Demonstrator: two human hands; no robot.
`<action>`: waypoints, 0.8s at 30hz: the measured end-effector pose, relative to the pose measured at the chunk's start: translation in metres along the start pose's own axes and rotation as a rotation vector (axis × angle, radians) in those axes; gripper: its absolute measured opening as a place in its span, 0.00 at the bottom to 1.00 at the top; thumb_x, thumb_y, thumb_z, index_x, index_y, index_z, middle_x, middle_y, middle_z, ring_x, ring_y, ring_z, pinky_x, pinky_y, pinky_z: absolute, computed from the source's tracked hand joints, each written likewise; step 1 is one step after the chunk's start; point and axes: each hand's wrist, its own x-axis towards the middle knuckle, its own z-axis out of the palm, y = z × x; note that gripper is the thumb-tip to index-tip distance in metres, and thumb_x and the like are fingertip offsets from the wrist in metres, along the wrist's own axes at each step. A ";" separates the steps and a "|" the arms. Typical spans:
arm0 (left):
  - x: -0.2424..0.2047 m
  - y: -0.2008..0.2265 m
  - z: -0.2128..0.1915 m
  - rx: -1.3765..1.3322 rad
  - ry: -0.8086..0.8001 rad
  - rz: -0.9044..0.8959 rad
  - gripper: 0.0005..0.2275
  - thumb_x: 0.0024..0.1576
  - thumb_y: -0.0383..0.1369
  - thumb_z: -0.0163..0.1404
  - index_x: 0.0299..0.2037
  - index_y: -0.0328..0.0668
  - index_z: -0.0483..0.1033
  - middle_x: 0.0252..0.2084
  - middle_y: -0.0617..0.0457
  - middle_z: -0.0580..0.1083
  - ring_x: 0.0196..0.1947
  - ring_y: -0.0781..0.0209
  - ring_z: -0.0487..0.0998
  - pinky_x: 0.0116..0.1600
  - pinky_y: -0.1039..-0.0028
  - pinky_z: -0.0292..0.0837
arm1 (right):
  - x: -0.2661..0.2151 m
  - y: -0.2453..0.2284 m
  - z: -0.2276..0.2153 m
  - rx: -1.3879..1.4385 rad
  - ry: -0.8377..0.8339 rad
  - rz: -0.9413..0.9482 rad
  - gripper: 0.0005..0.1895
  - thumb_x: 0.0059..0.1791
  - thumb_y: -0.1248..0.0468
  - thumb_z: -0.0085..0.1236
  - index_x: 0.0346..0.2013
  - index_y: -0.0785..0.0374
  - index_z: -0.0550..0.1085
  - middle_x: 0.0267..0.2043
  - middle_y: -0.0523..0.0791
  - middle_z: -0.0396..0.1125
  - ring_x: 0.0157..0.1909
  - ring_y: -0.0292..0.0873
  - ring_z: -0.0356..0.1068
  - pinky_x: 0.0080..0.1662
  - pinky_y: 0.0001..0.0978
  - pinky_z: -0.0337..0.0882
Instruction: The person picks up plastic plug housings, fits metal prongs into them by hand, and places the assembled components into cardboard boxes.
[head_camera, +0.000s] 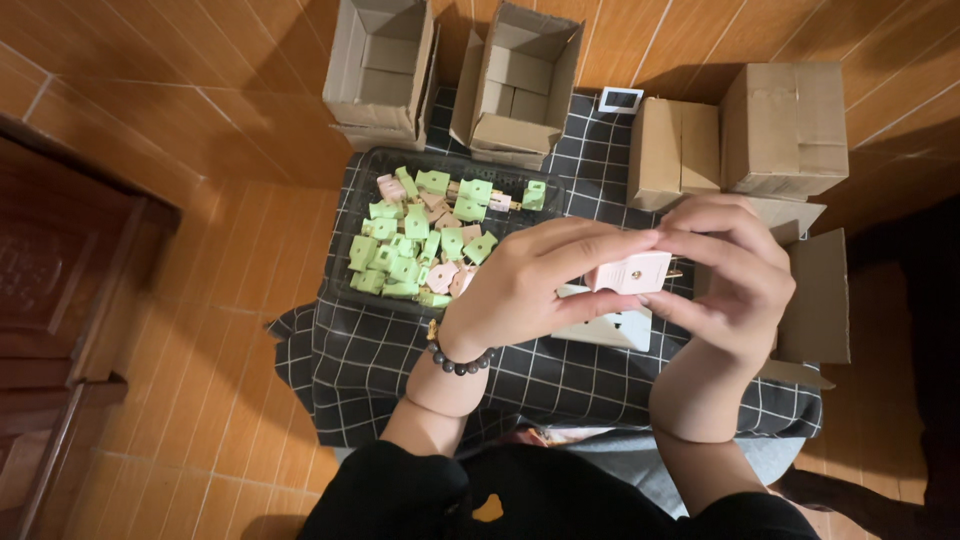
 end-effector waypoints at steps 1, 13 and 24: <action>-0.003 0.002 0.000 0.002 0.003 -0.003 0.27 0.66 0.34 0.64 0.71 0.48 0.63 0.57 0.48 0.78 0.54 0.55 0.83 0.64 0.68 0.86 | -0.002 -0.004 0.001 0.003 -0.003 -0.001 0.20 0.49 0.57 0.64 0.46 0.71 0.76 0.45 0.52 0.68 0.48 0.52 0.69 0.54 0.45 0.73; -0.056 -0.042 0.012 0.235 -0.246 -0.325 0.21 0.59 0.43 0.61 0.59 0.44 0.77 0.41 0.46 0.80 0.44 0.47 0.84 0.45 0.57 0.81 | -0.093 0.011 0.036 -0.104 -0.275 0.400 0.36 0.44 0.58 0.72 0.64 0.69 0.72 0.60 0.58 0.70 0.63 0.68 0.67 0.62 0.63 0.65; -0.079 -0.080 0.064 0.343 -0.691 -0.491 0.16 0.57 0.45 0.57 0.50 0.47 0.80 0.39 0.51 0.80 0.43 0.45 0.84 0.45 0.52 0.80 | -0.203 0.054 0.055 -0.357 -0.434 0.564 0.55 0.33 0.43 0.78 0.69 0.62 0.70 0.67 0.56 0.62 0.70 0.67 0.57 0.69 0.62 0.59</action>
